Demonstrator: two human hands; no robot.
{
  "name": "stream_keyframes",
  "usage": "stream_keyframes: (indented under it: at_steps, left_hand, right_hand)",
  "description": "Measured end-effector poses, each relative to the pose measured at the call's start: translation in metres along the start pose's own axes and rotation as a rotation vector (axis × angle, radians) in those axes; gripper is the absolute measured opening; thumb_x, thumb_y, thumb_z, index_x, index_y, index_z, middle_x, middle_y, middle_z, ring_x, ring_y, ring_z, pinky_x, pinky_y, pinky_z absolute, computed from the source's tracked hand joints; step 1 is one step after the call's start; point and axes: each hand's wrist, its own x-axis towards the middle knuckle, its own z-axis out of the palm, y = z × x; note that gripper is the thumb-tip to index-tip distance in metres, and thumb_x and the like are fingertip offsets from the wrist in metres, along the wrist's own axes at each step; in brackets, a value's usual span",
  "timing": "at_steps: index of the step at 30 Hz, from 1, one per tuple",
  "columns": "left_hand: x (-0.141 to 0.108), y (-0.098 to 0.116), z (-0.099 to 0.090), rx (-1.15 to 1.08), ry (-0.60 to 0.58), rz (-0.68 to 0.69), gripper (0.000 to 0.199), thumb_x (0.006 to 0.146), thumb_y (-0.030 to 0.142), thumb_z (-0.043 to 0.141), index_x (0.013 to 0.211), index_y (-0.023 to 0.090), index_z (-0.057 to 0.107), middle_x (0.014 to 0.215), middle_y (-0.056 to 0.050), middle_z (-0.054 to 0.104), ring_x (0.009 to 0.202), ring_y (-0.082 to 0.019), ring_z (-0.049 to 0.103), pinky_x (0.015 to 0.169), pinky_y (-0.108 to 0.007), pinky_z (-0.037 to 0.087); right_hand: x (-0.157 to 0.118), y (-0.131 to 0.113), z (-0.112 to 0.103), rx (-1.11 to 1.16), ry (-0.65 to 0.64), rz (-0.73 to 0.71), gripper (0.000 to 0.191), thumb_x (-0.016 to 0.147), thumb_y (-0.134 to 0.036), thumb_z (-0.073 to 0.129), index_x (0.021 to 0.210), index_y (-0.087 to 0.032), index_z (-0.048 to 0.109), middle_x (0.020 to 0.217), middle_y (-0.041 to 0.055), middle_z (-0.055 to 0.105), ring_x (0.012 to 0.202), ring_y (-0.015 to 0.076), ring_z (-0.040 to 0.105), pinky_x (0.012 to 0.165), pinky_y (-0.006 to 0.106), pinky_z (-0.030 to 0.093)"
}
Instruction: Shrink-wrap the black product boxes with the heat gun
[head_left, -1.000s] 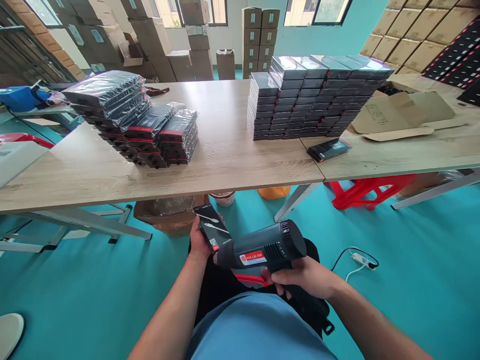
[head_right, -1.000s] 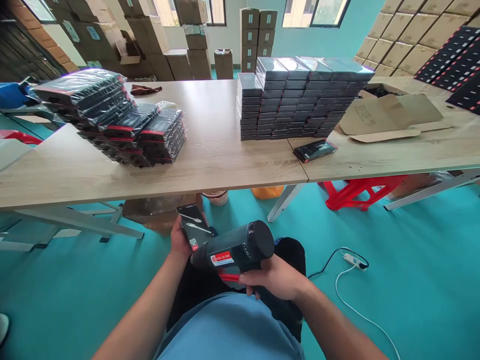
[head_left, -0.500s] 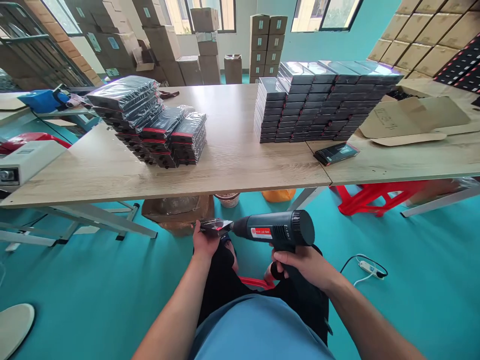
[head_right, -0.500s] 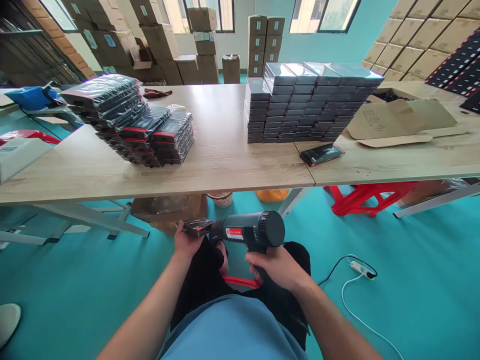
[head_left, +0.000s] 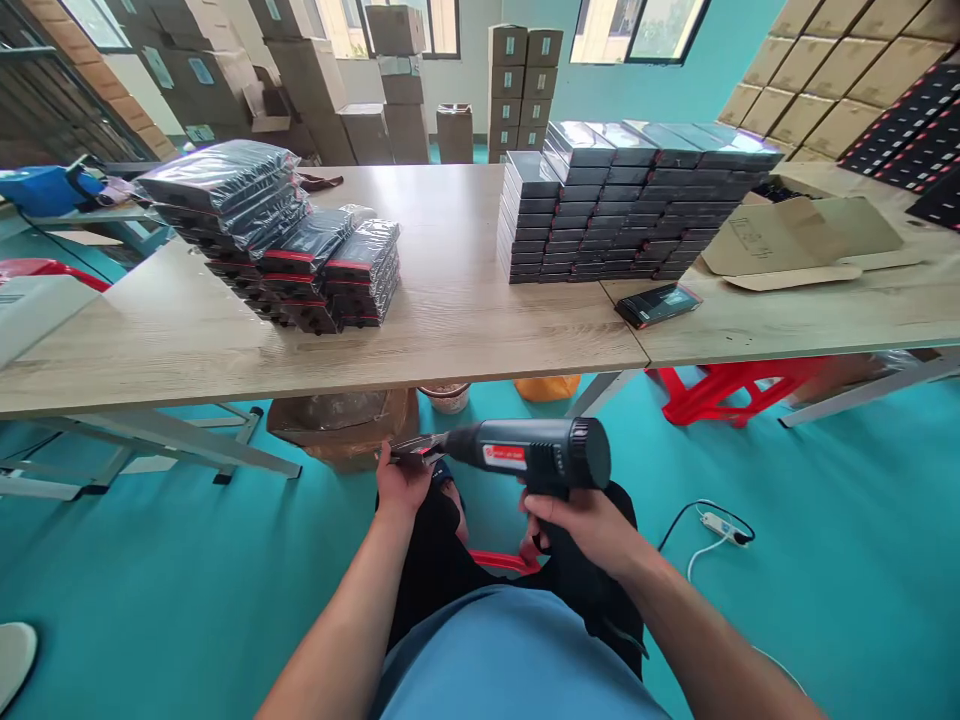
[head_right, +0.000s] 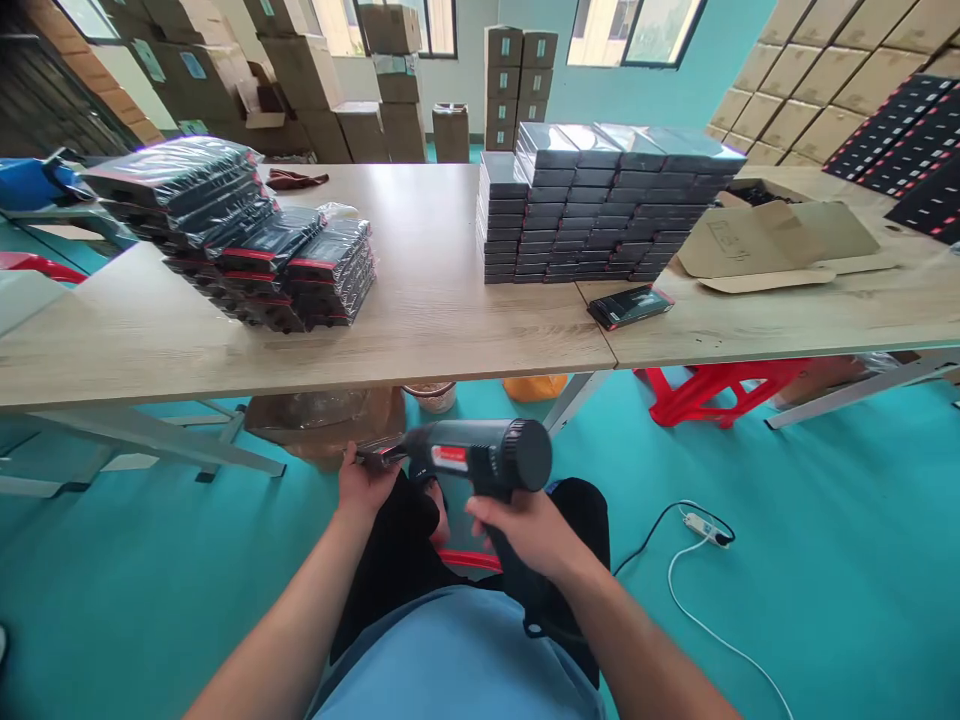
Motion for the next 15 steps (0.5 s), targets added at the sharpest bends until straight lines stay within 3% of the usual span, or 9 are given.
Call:
stream_keyframes:
  at_steps: [2,7,12,15]
  left_hand:
    - [-0.003,0.001,0.002,-0.012,0.023,0.007,0.045,0.103,0.047,0.043,0.132,0.018,0.063,0.113,-0.015,0.075,0.103,-0.031,0.072,0.088,-0.048,0.057]
    - [-0.004,0.001,0.004,0.0,0.011,-0.009,0.049,0.102,0.05,0.041,0.133,0.018,0.062,0.113,-0.016,0.075,0.104,-0.032,0.072,0.086,-0.048,0.058]
    - [-0.003,0.001,0.003,0.007,0.0,-0.048,0.045,0.099,0.045,0.045,0.132,0.017,0.061,0.117,-0.017,0.074,0.11,-0.032,0.07,0.09,-0.051,0.057]
    - [-0.008,0.005,0.004,0.051,-0.014,-0.07,0.044,0.089,0.034,0.051,0.125,0.012,0.064,0.114,-0.018,0.074,0.108,-0.034,0.071,0.09,-0.053,0.056]
  right_hand:
    - [0.002,0.003,-0.007,0.043,0.102,0.016,0.034,0.081,-0.047,0.076,0.097,-0.016,0.072,0.078,0.0042,0.069,0.066,0.0178,0.06,0.061,0.033,0.05]
    - [0.001,0.006,-0.011,0.134,-0.038,0.011,0.031,0.079,-0.041,0.078,0.092,-0.014,0.072,0.08,0.0061,0.07,0.067,0.0183,0.064,0.056,0.03,0.05]
    - [0.005,0.01,-0.01,0.127,0.111,-0.04,0.035,0.081,-0.04,0.077,0.104,-0.015,0.071,0.083,0.005,0.07,0.068,0.0173,0.064,0.057,0.03,0.052]
    - [0.0,0.012,-0.019,0.161,0.032,-0.002,0.03,0.083,-0.038,0.076,0.102,-0.015,0.072,0.083,0.0061,0.071,0.067,0.0172,0.064,0.055,0.029,0.052]
